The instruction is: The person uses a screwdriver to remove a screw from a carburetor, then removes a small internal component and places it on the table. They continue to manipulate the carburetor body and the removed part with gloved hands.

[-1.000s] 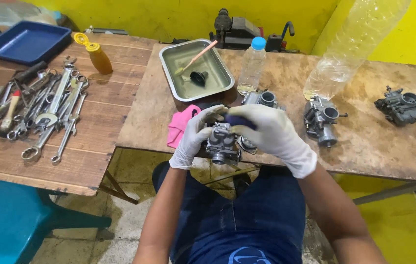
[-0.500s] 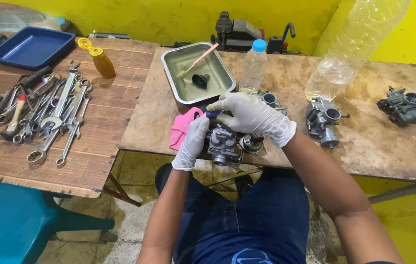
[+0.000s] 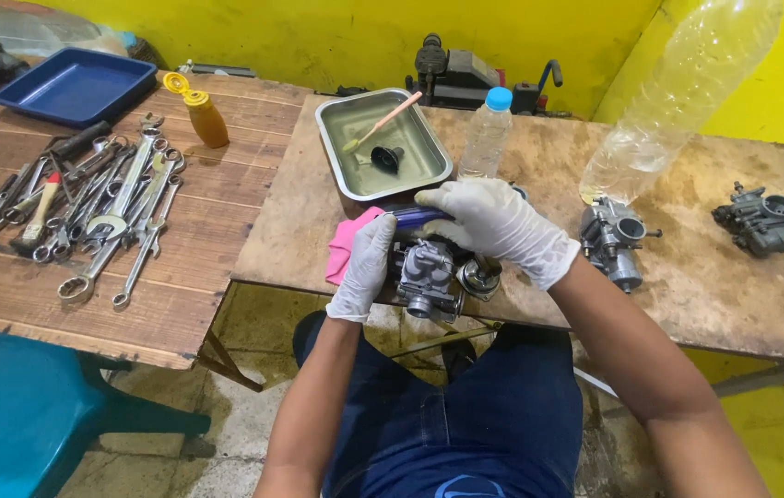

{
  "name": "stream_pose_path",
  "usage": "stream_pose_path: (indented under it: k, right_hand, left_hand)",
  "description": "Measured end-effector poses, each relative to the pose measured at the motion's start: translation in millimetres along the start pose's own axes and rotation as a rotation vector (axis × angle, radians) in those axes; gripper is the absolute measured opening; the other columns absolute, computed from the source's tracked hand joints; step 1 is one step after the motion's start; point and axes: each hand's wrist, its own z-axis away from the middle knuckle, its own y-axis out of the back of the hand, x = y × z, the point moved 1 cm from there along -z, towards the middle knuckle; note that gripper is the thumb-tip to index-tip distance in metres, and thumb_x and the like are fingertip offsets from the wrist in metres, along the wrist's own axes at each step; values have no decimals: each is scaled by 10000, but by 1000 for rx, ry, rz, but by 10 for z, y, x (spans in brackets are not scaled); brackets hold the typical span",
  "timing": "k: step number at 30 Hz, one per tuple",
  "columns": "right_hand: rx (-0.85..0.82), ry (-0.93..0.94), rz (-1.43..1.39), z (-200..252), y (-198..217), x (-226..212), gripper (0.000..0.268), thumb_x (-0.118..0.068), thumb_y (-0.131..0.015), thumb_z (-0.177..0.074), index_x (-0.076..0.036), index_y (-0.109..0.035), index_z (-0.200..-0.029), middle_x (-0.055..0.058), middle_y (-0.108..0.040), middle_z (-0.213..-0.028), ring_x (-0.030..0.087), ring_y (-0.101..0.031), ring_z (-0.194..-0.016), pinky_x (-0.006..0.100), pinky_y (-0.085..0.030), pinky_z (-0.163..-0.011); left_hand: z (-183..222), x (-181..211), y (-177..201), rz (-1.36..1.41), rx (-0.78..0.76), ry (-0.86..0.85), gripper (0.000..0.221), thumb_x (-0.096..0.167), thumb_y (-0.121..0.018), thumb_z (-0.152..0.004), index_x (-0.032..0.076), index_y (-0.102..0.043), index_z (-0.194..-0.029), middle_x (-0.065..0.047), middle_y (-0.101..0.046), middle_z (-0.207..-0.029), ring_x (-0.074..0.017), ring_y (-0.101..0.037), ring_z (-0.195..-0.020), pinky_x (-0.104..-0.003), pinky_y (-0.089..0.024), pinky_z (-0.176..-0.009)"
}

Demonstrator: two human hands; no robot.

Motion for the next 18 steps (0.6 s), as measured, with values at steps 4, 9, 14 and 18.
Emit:
stream_pose_path:
  k: [4,9,14,18]
  right_hand:
    - [-6,-46,61,24,50,-67,395,-419,-670,-941,-295,-610,-1310,-35,-684,-1002,201,-694,-1017,380,-590,-845]
    - [122,-4,240,49,129,-138,417,-425,-687,-919,-225,-610,-1277,-36,-678,-964,187,-697,-957,342,-602,-806]
    - [97,20,339,51,53,-87,448,-390,-699,-889,-182,-610,-1276,-29,-678,-902,192,-698,-904,334,-600,-779]
    - [220,17,366,173,54,-86,351,-393,-701,-873,-260,-659,-1195,-40,-611,-747,193,-695,-762,348,-586,-666]
  left_hand:
    - [-12,36,-68,126,128,-17,223,302,-585,-1039,188,-680,-872,81,-583,-845,-51,-521,-823,-230,-439,-859]
    - [-20,244,-158,394,236,69,307,308,-597,-1017,102,-704,-816,-5,-670,-732,-113,-632,-678,-285,-549,-764]
    - [-69,-412,63,339,286,82,292,280,-601,-1014,92,-696,-811,-23,-671,-707,-99,-631,-664,-256,-537,-734]
    - [-140,-568,91,290,324,113,350,355,-627,-990,113,-659,-738,-20,-530,-476,-81,-472,-365,-190,-373,-373]
